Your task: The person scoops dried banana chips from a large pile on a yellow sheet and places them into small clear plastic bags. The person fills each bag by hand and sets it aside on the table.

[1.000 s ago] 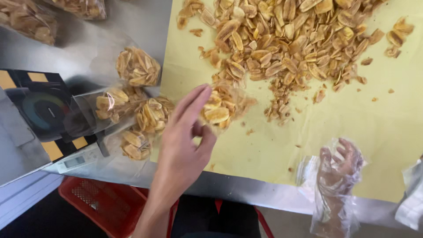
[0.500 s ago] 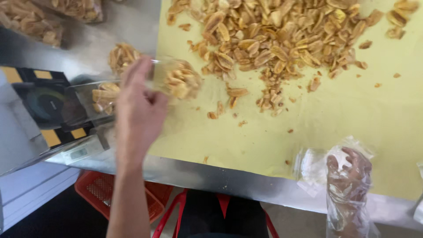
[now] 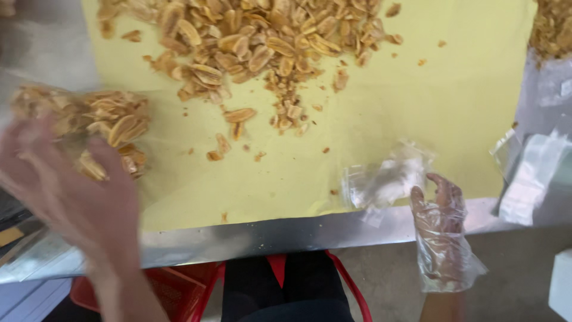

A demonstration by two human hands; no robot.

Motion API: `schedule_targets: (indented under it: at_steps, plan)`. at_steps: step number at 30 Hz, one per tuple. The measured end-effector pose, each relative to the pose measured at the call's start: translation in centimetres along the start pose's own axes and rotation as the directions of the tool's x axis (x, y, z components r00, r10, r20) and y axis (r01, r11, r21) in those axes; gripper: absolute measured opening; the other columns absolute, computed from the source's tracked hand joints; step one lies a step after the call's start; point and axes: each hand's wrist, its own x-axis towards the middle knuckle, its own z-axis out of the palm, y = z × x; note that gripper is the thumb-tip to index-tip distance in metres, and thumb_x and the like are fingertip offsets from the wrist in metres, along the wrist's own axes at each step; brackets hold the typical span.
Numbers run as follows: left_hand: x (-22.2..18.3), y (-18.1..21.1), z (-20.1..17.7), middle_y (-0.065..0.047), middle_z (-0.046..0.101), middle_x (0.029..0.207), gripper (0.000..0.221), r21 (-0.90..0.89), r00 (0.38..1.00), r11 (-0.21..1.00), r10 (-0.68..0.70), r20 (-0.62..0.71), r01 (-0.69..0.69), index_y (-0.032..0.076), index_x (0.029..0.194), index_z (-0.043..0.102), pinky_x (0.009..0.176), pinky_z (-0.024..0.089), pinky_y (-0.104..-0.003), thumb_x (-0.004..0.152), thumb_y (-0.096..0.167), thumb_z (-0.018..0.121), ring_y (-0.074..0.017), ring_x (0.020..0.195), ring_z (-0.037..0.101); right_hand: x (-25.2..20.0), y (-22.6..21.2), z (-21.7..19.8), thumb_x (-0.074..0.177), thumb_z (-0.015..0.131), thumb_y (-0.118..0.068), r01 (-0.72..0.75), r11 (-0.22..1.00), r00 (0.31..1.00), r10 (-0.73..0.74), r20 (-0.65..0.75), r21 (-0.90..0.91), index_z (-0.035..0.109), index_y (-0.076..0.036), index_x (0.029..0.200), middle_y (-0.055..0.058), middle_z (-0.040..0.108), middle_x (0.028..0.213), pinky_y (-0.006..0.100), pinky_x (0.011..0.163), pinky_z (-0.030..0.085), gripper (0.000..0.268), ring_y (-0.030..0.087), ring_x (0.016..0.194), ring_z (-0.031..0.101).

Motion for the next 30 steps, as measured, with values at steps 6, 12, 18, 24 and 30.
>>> schedule_targets:
  at_steps: [6,12,18,24,30]
  plan:
    - [-11.2,18.9,8.5,-0.013,0.065,0.124,0.017,-0.738,0.850,0.660,0.463,0.252,-0.140,0.009,0.109,0.067,0.097,0.051,-0.044,0.093,0.013,0.065,-0.0343,0.117,0.059,-1.8,0.7,2.3,0.094,0.073,-0.013,-0.172,0.980,0.982,0.179,-0.063,0.102,0.061,-0.001,0.126,0.022,0.064,0.120,0.048,0.083,0.056,0.035,0.034,0.100,0.066]
    - [-19.3,33.0,14.6,-0.020,0.061,0.106,0.064,-0.461,0.612,0.887,0.381,0.693,-0.030,-0.004,0.111,0.058,0.089,0.048,-0.047,0.078,0.048,0.075,-0.0353,0.103,0.058,-4.2,1.6,2.8,0.097,0.075,-0.011,-0.268,0.922,0.919,0.332,-0.213,0.281,0.060,0.000,0.131,0.019,0.060,0.126,0.039,0.080,0.060,0.038,0.027,0.100,0.068]
    - [-20.6,32.5,16.9,-0.014,0.061,0.111,0.035,-0.404,0.781,0.886,0.415,0.467,-0.230,0.004,0.117,0.058,0.090,0.050,-0.040,0.083,0.005,0.069,-0.0288,0.102,0.059,-5.4,2.0,1.8,0.094,0.074,-0.006,-0.284,0.910,0.915,0.351,-0.197,0.301,0.061,-0.001,0.128,0.017,0.058,0.127,0.033,0.074,0.063,0.037,0.024,0.098,0.069]
    - [-17.9,30.8,15.7,-0.012,0.063,0.104,0.045,-0.467,0.777,0.840,0.481,0.406,-0.276,0.004,0.120,0.057,0.084,0.048,-0.041,0.077,-0.001,0.070,-0.0293,0.096,0.059,-3.5,-0.7,0.9,0.093,0.074,-0.004,-0.180,0.908,0.928,0.285,-0.241,0.379,0.060,-0.003,0.129,0.016,0.058,0.132,0.029,0.077,0.065,0.038,0.023,0.104,0.068]
    - [-13.8,28.9,15.0,-0.010,0.066,0.099,0.027,-0.754,0.626,0.636,0.657,0.419,-0.164,0.009,0.109,0.059,0.088,0.050,-0.042,0.085,0.003,0.071,-0.0297,0.098,0.062,-0.5,-2.8,-1.7,0.086,0.082,-0.036,0.156,0.973,0.952,-0.194,-0.237,-0.173,0.058,-0.007,0.129,0.025,0.048,0.143,0.055,0.113,0.046,0.057,0.036,0.136,0.046]
